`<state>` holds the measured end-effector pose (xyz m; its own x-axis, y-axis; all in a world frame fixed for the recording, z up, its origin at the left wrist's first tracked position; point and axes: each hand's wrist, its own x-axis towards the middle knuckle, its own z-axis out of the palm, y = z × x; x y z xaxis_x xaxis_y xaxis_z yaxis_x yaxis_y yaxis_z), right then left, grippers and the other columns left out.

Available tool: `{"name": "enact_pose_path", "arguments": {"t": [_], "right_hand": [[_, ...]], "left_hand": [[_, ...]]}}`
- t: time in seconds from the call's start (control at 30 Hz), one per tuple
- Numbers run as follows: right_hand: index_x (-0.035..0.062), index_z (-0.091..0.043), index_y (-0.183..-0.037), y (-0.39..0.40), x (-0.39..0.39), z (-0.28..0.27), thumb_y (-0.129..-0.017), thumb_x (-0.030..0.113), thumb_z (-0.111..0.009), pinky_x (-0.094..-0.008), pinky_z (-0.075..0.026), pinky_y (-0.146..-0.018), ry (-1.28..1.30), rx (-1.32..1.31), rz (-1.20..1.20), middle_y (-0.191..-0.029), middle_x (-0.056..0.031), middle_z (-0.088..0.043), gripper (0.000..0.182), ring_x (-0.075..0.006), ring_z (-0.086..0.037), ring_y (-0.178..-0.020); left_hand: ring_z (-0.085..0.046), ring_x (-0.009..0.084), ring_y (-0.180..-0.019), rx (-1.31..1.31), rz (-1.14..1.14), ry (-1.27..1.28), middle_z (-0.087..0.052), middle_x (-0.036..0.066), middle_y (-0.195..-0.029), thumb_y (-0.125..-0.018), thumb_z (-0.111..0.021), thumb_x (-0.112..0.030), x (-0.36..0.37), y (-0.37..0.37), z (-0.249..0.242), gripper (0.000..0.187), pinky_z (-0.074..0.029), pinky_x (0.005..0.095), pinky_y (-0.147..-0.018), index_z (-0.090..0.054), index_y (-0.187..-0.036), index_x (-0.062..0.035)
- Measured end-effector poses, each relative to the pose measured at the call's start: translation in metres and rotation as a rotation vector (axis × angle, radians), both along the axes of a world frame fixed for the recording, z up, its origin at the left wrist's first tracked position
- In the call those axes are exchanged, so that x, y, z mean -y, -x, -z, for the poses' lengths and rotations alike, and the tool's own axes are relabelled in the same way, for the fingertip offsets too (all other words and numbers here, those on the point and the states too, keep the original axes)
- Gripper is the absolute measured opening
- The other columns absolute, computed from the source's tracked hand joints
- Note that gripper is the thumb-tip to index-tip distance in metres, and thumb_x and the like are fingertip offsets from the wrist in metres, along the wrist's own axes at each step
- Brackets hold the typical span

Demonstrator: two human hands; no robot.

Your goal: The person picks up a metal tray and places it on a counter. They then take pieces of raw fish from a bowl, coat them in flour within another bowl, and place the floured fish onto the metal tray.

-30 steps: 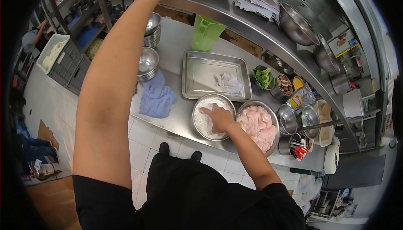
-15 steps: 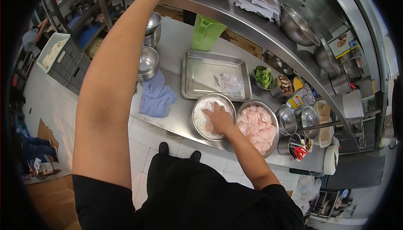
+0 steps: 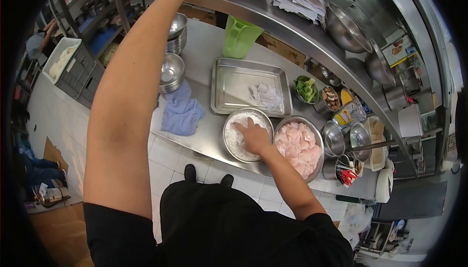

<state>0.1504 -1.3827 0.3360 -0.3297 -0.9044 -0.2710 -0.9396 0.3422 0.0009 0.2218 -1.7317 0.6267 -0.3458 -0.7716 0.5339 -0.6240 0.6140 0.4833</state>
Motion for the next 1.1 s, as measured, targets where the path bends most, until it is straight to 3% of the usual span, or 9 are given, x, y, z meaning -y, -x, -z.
{"name": "enact_pose_path", "arguments": {"t": [0.13, 0.23, 0.4, 0.47, 0.6, 0.77, 0.93, 1.0, 1.1], "right_hand": [[0.0152, -0.068, -0.125, 0.037, 0.005, -0.003, -0.076, 0.002, -0.065, -0.0492, -0.055, -0.086, 0.224, 0.158, 0.034, -0.115, -0.0203, -0.066, 0.050, -0.0390, -0.068, -0.103], [0.0120, -0.068, -0.124, 0.043, 0.006, -0.026, -0.076, 0.002, -0.066, -0.0492, -0.055, -0.088, 0.254, 0.117, 0.098, -0.112, -0.0201, -0.068, 0.049, -0.0387, -0.068, -0.104], [0.0168, -0.054, -0.144, 0.012, -0.014, -0.027, -0.074, 0.003, -0.069, -0.0475, -0.056, -0.089, 0.059, 0.049, 0.010, -0.130, -0.0243, -0.059, 0.073, -0.0400, -0.068, -0.105], [0.0205, -0.046, -0.151, 0.002, -0.022, -0.009, -0.073, 0.008, -0.074, -0.0477, -0.056, -0.089, -0.002, -0.138, -0.176, -0.138, -0.0259, -0.053, 0.083, -0.0398, -0.067, -0.108], [0.0190, -0.054, -0.144, 0.017, -0.014, 0.020, -0.075, 0.012, -0.077, -0.0484, -0.056, -0.090, 0.130, -0.034, -0.097, -0.132, -0.0261, -0.057, 0.074, -0.0394, -0.066, -0.111], [0.0113, -0.065, -0.132, 0.045, -0.004, -0.008, -0.079, 0.007, -0.073, -0.0455, -0.052, -0.098, 0.270, 0.348, 0.172, -0.120, -0.0204, -0.065, 0.055, -0.0387, -0.064, -0.113], [0.0081, -0.058, -0.142, 0.059, -0.010, -0.009, -0.080, 0.010, -0.075, -0.0429, -0.050, -0.103, 0.194, 0.388, 0.066, -0.138, -0.0196, -0.060, 0.064, -0.0376, -0.063, -0.119], [0.0157, -0.050, -0.149, 0.036, -0.005, -0.039, -0.078, 0.008, -0.073, -0.0437, -0.052, -0.100, 0.013, 0.278, 0.137, -0.142, -0.0254, -0.054, 0.075, -0.0397, -0.064, -0.117], [0.0240, -0.045, -0.153, 0.014, -0.006, -0.011, -0.077, 0.007, -0.073, -0.0450, -0.055, -0.093, -0.110, 0.147, 0.099, -0.134, -0.0298, -0.055, 0.083, -0.0412, -0.067, -0.108]], "left_hand": [[-0.071, 0.0385, -0.099, 0.010, -0.003, 0.028, -0.074, 0.023, -0.101, -0.087, -0.067, -0.041, 0.004, 0.000, 0.002, 0.040, -0.055, 0.0468, -0.089, -0.077, -0.102, -0.0051], [-0.071, 0.0385, -0.098, -0.006, 0.004, 0.015, -0.074, 0.023, -0.100, -0.087, -0.067, -0.041, 0.001, 0.002, 0.001, 0.040, -0.055, 0.0470, -0.088, -0.078, -0.100, -0.0050], [-0.071, 0.0388, -0.099, -0.030, -0.001, 0.010, -0.074, 0.023, -0.101, -0.087, -0.067, -0.041, -0.001, -0.002, 0.001, 0.041, -0.055, 0.0473, -0.088, -0.077, -0.101, -0.0045], [-0.071, 0.0389, -0.099, -0.024, -0.012, 0.026, -0.074, 0.023, -0.102, -0.086, -0.067, -0.041, 0.001, -0.001, 0.002, 0.041, -0.055, 0.0472, -0.089, -0.077, -0.101, -0.0045], [-0.071, 0.0390, -0.100, -0.003, -0.002, 0.011, -0.074, 0.024, -0.103, -0.086, -0.067, -0.042, 0.002, 0.001, 0.001, 0.042, -0.055, 0.0470, -0.089, -0.077, -0.103, -0.0045], [-0.071, 0.0385, -0.100, -0.003, -0.005, 0.024, -0.074, 0.023, -0.104, -0.087, -0.067, -0.041, 0.001, 0.000, 0.001, 0.041, -0.055, 0.0469, -0.089, -0.077, -0.103, -0.0047], [-0.070, 0.0382, -0.102, -0.029, 0.023, 0.102, -0.074, 0.023, -0.105, -0.087, -0.067, -0.042, -0.001, -0.004, 0.004, 0.041, -0.054, 0.0467, -0.091, -0.077, -0.103, -0.0051], [-0.070, 0.0384, -0.102, -0.009, 0.012, 0.038, -0.074, 0.023, -0.106, -0.088, -0.067, -0.042, 0.003, 0.000, 0.002, 0.041, -0.054, 0.0467, -0.091, -0.077, -0.103, -0.0053], [-0.070, 0.0386, -0.102, 0.002, -0.166, 0.328, -0.074, 0.023, -0.105, -0.088, -0.067, -0.042, 0.165, 0.078, 0.092, 0.041, -0.055, 0.0467, -0.090, -0.077, -0.103, -0.0049]]}}
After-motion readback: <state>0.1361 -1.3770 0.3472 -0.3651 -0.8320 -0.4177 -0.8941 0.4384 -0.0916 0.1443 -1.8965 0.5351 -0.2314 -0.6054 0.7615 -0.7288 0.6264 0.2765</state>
